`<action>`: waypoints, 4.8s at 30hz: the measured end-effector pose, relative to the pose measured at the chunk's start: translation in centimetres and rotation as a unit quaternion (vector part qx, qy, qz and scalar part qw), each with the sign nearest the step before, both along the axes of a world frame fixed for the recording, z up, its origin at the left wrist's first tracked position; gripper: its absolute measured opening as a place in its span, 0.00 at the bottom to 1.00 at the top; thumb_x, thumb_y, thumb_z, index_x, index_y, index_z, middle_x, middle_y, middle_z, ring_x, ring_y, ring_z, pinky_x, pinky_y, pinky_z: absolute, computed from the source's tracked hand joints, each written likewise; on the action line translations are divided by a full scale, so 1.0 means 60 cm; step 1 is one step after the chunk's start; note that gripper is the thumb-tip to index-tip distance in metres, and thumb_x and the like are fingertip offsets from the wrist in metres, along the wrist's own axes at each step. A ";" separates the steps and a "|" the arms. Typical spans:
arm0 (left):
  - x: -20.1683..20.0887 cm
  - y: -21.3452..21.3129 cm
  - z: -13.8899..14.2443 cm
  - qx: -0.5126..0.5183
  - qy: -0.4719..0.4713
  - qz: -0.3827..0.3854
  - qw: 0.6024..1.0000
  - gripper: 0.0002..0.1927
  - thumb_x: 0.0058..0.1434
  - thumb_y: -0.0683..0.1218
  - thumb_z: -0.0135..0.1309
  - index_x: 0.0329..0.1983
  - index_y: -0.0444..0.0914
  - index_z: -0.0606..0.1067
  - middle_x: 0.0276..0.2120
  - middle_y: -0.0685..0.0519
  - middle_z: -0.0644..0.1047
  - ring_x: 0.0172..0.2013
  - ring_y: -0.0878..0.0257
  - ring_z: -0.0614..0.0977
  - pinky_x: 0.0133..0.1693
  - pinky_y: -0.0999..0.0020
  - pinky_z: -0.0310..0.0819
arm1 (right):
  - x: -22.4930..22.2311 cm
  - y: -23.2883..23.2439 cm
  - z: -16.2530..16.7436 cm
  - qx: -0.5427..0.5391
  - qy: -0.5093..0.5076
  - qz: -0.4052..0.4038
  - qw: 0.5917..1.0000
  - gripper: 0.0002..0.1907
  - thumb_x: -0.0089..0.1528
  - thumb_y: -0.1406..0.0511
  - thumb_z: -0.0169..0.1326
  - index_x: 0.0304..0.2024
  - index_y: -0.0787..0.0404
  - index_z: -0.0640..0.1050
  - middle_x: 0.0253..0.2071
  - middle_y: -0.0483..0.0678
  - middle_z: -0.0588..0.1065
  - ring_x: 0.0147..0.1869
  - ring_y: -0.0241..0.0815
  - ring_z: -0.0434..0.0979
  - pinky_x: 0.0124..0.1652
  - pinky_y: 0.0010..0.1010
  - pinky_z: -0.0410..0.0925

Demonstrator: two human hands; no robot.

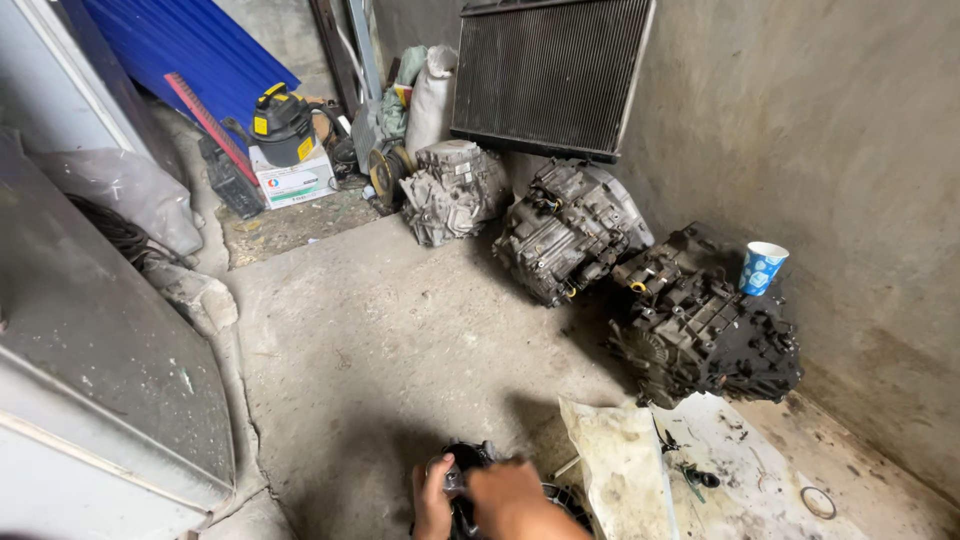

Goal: The person sits on the floor and uses a ratchet wrench to tighten bolts on a small engine block. They repeatedly reposition the tool and apply torque to fasten the components.

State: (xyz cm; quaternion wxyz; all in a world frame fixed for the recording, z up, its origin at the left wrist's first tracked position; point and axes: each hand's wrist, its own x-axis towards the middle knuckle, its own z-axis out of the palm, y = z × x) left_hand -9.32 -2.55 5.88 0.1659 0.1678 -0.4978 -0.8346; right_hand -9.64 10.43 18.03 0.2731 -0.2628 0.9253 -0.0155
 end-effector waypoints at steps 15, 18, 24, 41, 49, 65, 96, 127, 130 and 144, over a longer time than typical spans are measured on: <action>-0.022 -0.002 0.024 0.030 0.049 -0.045 0.997 0.18 0.58 0.51 0.50 0.20 0.33 0.73 0.17 0.55 0.68 0.20 0.66 0.68 0.24 0.66 0.59 | 0.040 -0.004 -0.050 -0.011 0.074 0.071 0.995 0.15 0.73 0.64 0.46 0.47 0.66 0.81 0.41 0.59 0.81 0.47 0.54 0.85 0.52 0.51 0.74; 0.008 -0.008 0.031 -0.002 0.027 -0.029 0.999 0.20 0.59 0.51 0.47 0.16 0.35 0.71 0.15 0.57 0.66 0.18 0.67 0.65 0.23 0.67 0.55 | -0.003 -0.005 -0.024 -0.040 -0.002 -0.037 0.999 0.14 0.62 0.65 0.57 0.50 0.59 0.79 0.50 0.57 0.78 0.58 0.54 0.79 0.61 0.48 0.69; 0.029 0.006 0.020 -0.003 0.020 -0.171 0.985 0.16 0.62 0.49 0.52 0.21 0.38 0.67 0.17 0.57 0.65 0.19 0.68 0.63 0.23 0.67 0.52 | -0.032 0.021 0.022 -0.163 0.309 0.035 0.936 0.15 0.49 0.69 0.58 0.39 0.65 0.80 0.44 0.59 0.79 0.65 0.58 0.71 0.67 0.66 0.37; 0.016 -0.005 0.025 -0.035 0.078 -0.233 0.969 0.18 0.60 0.51 0.52 0.18 0.39 0.67 0.15 0.58 0.64 0.16 0.69 0.60 0.21 0.69 0.51 | -0.032 0.021 0.075 -0.086 0.316 0.022 0.945 0.21 0.51 0.77 0.56 0.46 0.60 0.80 0.57 0.56 0.77 0.71 0.57 0.65 0.69 0.64 0.41; -0.003 0.001 0.015 0.017 0.013 -0.042 0.999 0.15 0.56 0.51 0.55 0.22 0.36 0.73 0.21 0.57 0.71 0.24 0.68 0.70 0.28 0.71 0.61 | 0.061 -0.009 0.060 0.076 -0.086 0.003 0.993 0.18 0.66 0.64 0.52 0.56 0.65 0.72 0.51 0.60 0.79 0.53 0.54 0.81 0.58 0.48 0.73; 0.019 0.000 0.018 -0.181 0.108 -0.014 0.977 0.10 0.58 0.50 0.56 0.30 0.38 0.75 0.32 0.60 0.75 0.32 0.70 0.73 0.32 0.73 0.65 | 0.058 -0.009 0.004 0.046 0.090 0.093 0.991 0.12 0.62 0.68 0.57 0.47 0.67 0.81 0.51 0.58 0.77 0.54 0.58 0.80 0.56 0.51 0.69; 0.034 0.003 0.042 -0.059 0.011 -0.093 0.994 0.19 0.63 0.53 0.59 0.24 0.37 0.68 0.21 0.52 0.66 0.20 0.66 0.64 0.23 0.70 0.54 | -0.029 0.002 0.026 -0.113 0.287 0.068 0.949 0.11 0.55 0.68 0.54 0.40 0.64 0.81 0.44 0.60 0.79 0.60 0.57 0.74 0.71 0.60 0.38; 0.036 0.004 0.042 -0.052 0.011 -0.080 0.995 0.15 0.58 0.51 0.58 0.24 0.35 0.74 0.19 0.58 0.69 0.21 0.67 0.65 0.26 0.67 0.56 | -0.026 0.012 0.028 -0.110 0.042 -0.021 0.993 0.13 0.55 0.60 0.63 0.41 0.55 0.82 0.42 0.53 0.80 0.59 0.52 0.77 0.71 0.54 0.52; 0.043 0.001 0.034 -0.071 0.039 -0.134 0.988 0.13 0.58 0.50 0.59 0.25 0.37 0.73 0.17 0.60 0.66 0.19 0.68 0.62 0.22 0.68 0.51 | -0.044 0.008 0.061 -0.193 0.300 0.057 0.932 0.14 0.47 0.68 0.62 0.38 0.59 0.83 0.47 0.55 0.79 0.67 0.59 0.72 0.67 0.64 0.40; 0.013 -0.010 0.015 0.049 -0.015 -0.067 0.996 0.15 0.59 0.53 0.52 0.23 0.39 0.72 0.18 0.58 0.67 0.20 0.67 0.64 0.24 0.67 0.54 | 0.002 0.023 0.075 -0.040 0.020 -0.043 0.998 0.13 0.59 0.61 0.59 0.45 0.54 0.81 0.47 0.52 0.80 0.58 0.51 0.78 0.66 0.51 0.60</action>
